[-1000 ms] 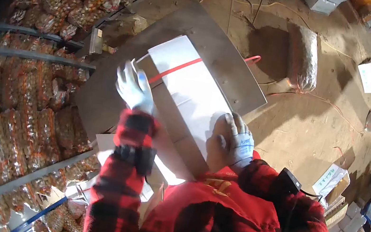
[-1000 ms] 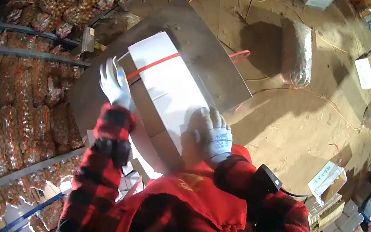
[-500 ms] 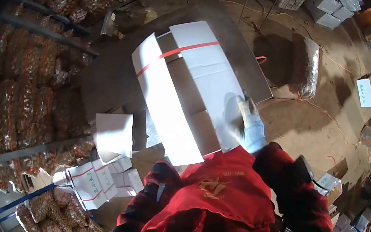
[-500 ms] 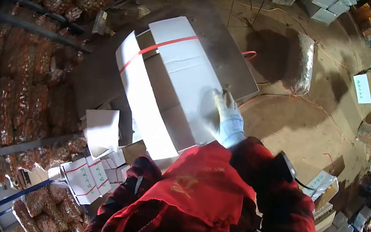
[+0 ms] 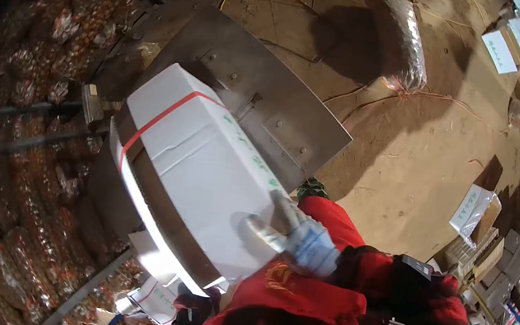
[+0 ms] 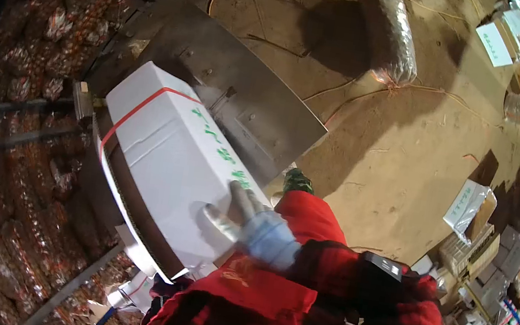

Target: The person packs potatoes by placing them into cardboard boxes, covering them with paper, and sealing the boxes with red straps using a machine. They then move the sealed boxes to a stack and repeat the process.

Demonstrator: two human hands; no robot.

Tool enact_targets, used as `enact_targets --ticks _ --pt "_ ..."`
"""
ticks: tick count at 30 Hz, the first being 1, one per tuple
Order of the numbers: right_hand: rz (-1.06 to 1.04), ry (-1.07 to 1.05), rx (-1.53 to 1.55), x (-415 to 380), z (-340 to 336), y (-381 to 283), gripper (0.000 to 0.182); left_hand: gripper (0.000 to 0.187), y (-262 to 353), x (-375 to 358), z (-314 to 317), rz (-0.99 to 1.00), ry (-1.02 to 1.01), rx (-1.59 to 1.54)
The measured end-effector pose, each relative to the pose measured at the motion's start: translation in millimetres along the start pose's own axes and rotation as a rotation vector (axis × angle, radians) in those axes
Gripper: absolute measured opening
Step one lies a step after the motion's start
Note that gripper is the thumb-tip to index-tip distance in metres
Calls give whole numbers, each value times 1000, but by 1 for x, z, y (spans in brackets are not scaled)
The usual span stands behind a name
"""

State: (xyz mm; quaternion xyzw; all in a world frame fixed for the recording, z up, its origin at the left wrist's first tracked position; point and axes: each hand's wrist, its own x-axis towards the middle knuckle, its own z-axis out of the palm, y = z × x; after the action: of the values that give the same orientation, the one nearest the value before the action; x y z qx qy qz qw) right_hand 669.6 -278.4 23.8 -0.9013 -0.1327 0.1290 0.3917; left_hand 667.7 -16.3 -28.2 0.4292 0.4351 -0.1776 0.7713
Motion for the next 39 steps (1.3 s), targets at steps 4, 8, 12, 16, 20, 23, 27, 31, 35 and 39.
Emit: enact_targets --ticks 4,8,12,16,20,23,27,31,35,39 --pt "-24 75 52 57 1 2 69 50 39 0 8 7 -21 20" --pt "27 102 15 106 16 19 73 50 97 4 35 21 -138 -9" --pt "113 -7 -93 123 28 16 83 50 128 72 17 361 125 384" --pt "-59 1 -179 128 -7 -3 77 52 104 100 34 841 266 355" --pt "-101 108 -244 178 28 -74 72 51 101 100 20 869 377 667" --pt "-61 185 -524 190 77 -98 72 56 108 75 28 1002 501 872" --pt "-151 210 -568 192 83 -91 73 56 104 82 -59 1010 433 1076" --pt "-164 187 -678 194 86 -98 67 66 110 117 -214 679 924 1650" --pt "-183 157 -726 197 88 -108 64 71 54 130 -298 159 1017 1515" --pt "-285 197 -736 201 91 -107 58 70 66 118 -331 375 1234 1394"
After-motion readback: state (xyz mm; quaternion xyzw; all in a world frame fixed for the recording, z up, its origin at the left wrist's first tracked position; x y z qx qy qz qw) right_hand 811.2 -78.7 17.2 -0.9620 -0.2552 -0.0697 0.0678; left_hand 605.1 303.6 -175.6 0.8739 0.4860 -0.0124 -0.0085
